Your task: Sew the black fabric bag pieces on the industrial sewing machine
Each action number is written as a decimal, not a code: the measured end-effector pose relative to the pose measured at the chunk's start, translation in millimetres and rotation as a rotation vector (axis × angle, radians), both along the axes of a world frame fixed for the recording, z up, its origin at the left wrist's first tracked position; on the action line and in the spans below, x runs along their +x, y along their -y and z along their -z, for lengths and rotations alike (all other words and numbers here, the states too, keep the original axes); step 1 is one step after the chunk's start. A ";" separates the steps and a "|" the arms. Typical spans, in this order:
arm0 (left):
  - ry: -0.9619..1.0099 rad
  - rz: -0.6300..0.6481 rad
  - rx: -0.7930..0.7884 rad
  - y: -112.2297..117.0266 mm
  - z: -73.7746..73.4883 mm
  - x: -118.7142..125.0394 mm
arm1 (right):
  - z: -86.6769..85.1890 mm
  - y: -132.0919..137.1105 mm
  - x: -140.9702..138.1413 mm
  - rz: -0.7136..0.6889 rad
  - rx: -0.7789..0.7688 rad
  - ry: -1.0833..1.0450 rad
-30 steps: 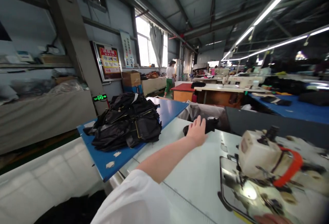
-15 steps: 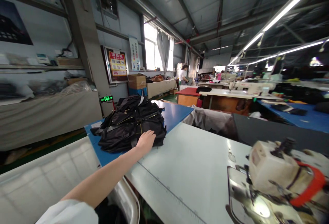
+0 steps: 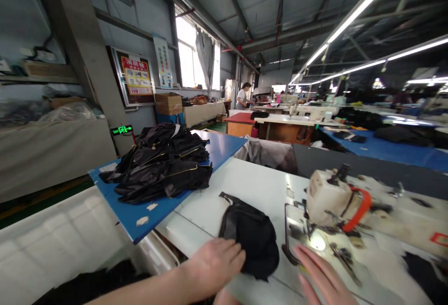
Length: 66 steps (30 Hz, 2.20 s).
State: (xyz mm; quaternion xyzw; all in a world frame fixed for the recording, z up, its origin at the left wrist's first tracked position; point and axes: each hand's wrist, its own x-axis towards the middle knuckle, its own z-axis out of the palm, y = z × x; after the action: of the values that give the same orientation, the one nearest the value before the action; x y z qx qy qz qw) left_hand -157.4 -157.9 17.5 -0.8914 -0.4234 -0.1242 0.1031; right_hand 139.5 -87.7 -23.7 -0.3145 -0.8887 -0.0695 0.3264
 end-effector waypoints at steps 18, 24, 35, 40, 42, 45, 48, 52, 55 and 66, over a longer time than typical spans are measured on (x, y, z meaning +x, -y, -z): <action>0.967 -0.404 -0.801 -75.6 21.0 34.3 | -4.0 21.0 -58.0 -0.006 -0.483 -0.085; 1.316 -0.372 -1.087 -102.5 13.0 65.5 | -14.5 18.4 -49.6 0.074 -0.536 -0.359; 1.629 -0.128 -1.443 -47.9 -42.6 56.6 | -71.4 13.2 -39.7 0.083 -0.948 -0.586; 1.592 0.010 -1.446 -23.3 -59.2 53.2 | -94.1 24.1 -42.6 -0.045 -1.166 -0.775; 1.537 0.059 -1.449 -10.4 -64.7 53.9 | -100.5 27.7 -43.4 -0.078 -1.263 -0.913; 1.513 0.052 -1.286 9.4 -70.8 57.4 | -103.7 31.7 -47.6 -0.095 -1.379 -1.093; 1.428 -0.031 -1.013 23.8 -73.1 60.3 | -100.9 37.5 -56.3 -0.146 -1.436 -1.100; 1.299 -0.090 -0.796 31.1 -69.7 59.8 | -93.4 47.0 -69.0 -0.193 -1.456 -0.980; 1.292 -0.134 -0.763 31.3 -64.8 58.8 | -87.2 49.3 -74.6 -0.150 -1.210 -0.975; 1.266 -0.189 -0.718 24.1 -55.5 55.6 | -101.1 52.1 -64.3 -0.240 -0.987 -0.577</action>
State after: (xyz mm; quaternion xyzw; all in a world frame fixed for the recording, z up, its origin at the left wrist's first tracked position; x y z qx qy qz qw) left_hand -101.8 -181.9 73.0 -0.5874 -0.4918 -0.4594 -0.4495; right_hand 75.2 -139.7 77.4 -0.3329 -0.7203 0.4788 0.3757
